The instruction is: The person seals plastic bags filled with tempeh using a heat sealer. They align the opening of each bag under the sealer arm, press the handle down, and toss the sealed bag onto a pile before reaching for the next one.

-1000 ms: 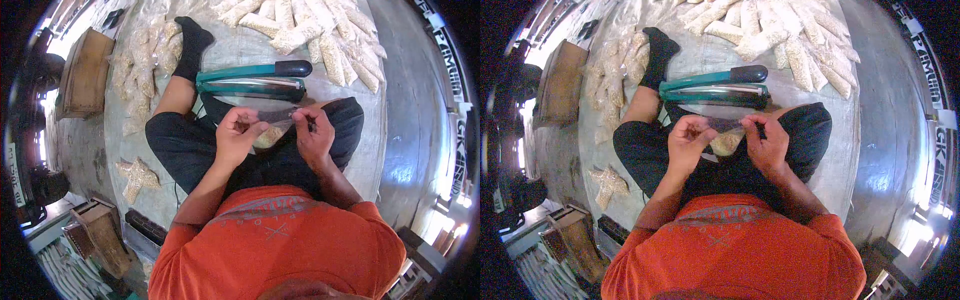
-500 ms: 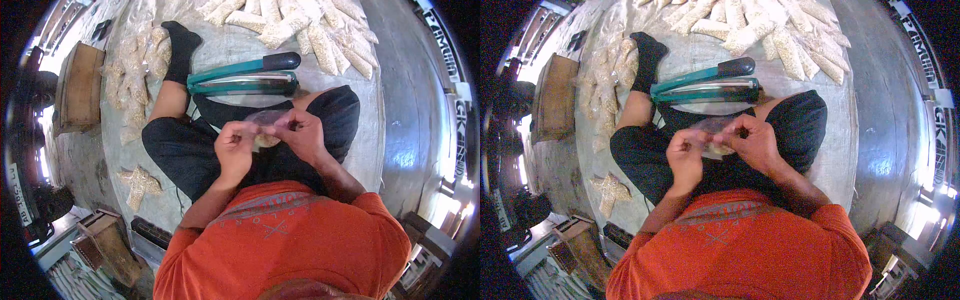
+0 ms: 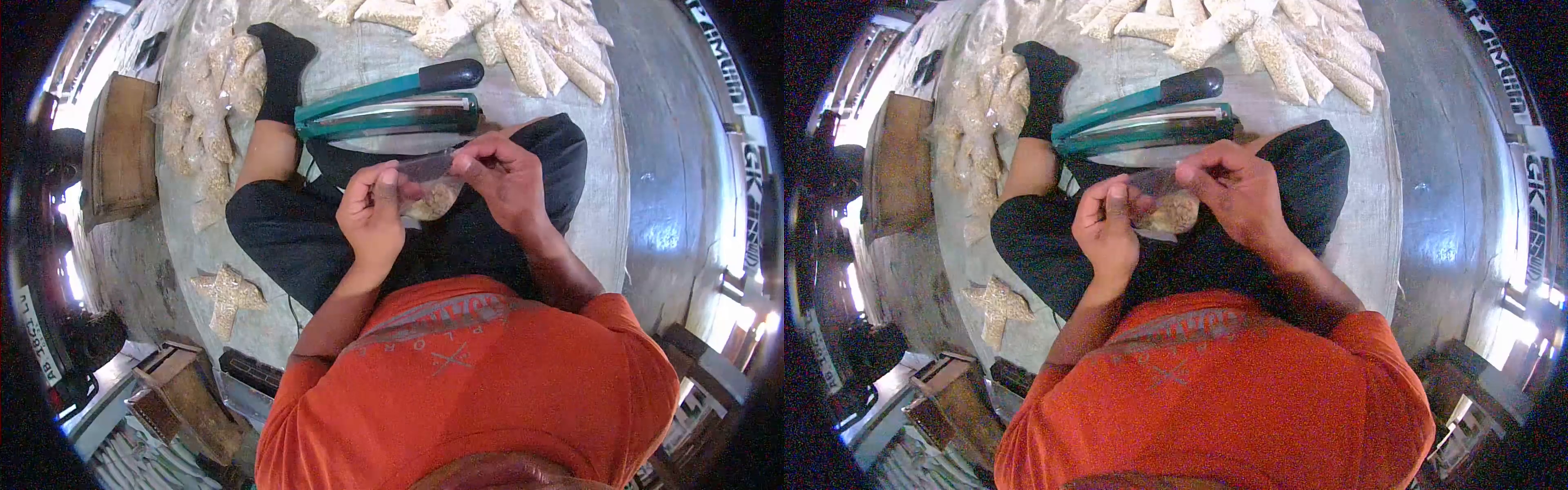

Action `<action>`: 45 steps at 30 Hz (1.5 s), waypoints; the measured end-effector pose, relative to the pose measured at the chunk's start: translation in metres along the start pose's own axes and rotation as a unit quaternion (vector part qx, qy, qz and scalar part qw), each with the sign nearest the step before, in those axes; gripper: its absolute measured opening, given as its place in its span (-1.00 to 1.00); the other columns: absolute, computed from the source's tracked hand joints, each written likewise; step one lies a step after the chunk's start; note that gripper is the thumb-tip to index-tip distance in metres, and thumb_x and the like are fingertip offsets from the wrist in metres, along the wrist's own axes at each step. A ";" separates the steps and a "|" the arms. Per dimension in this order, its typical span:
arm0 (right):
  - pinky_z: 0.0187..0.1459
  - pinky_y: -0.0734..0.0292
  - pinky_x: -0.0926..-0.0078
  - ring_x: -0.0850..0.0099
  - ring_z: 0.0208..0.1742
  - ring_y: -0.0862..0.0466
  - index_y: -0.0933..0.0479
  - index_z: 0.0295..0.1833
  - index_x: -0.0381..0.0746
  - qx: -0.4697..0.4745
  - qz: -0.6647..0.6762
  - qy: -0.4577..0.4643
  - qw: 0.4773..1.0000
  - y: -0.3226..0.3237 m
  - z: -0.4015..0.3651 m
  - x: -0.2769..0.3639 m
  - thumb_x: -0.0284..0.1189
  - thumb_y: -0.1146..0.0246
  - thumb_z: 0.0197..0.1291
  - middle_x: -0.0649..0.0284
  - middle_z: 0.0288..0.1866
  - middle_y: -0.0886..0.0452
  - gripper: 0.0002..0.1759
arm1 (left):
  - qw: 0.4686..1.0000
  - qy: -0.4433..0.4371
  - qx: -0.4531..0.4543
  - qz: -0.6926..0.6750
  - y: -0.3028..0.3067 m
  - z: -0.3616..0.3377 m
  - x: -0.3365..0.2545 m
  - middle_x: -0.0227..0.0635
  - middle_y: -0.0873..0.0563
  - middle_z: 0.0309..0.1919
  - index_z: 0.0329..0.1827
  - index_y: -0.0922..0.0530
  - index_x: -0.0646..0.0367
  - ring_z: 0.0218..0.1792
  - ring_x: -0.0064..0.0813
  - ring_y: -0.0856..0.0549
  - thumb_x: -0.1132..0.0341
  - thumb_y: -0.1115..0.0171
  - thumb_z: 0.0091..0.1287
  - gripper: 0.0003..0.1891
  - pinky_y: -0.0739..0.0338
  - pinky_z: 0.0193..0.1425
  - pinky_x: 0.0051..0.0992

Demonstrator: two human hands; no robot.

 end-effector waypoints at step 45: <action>-0.10 -0.68 0.54 0.50 -0.22 -0.75 -0.61 0.04 -0.40 -0.050 0.023 -0.022 0.998 -0.003 0.038 -0.038 -0.40 -0.22 0.52 0.22 -0.24 -0.75 -0.75 | 0.987 0.142 0.056 -0.043 0.003 0.057 0.021 -0.46 -0.68 -0.43 -0.16 -0.68 0.26 -0.45 -0.67 -0.59 0.42 -0.44 0.36 -0.88 -0.50 -0.29 -0.61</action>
Point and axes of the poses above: each hand's wrist, its own z-axis towards the middle knuckle, its own y-axis out of the back of the hand, x = y × z, the point moved 4 cm from there along z, towards the middle knuckle
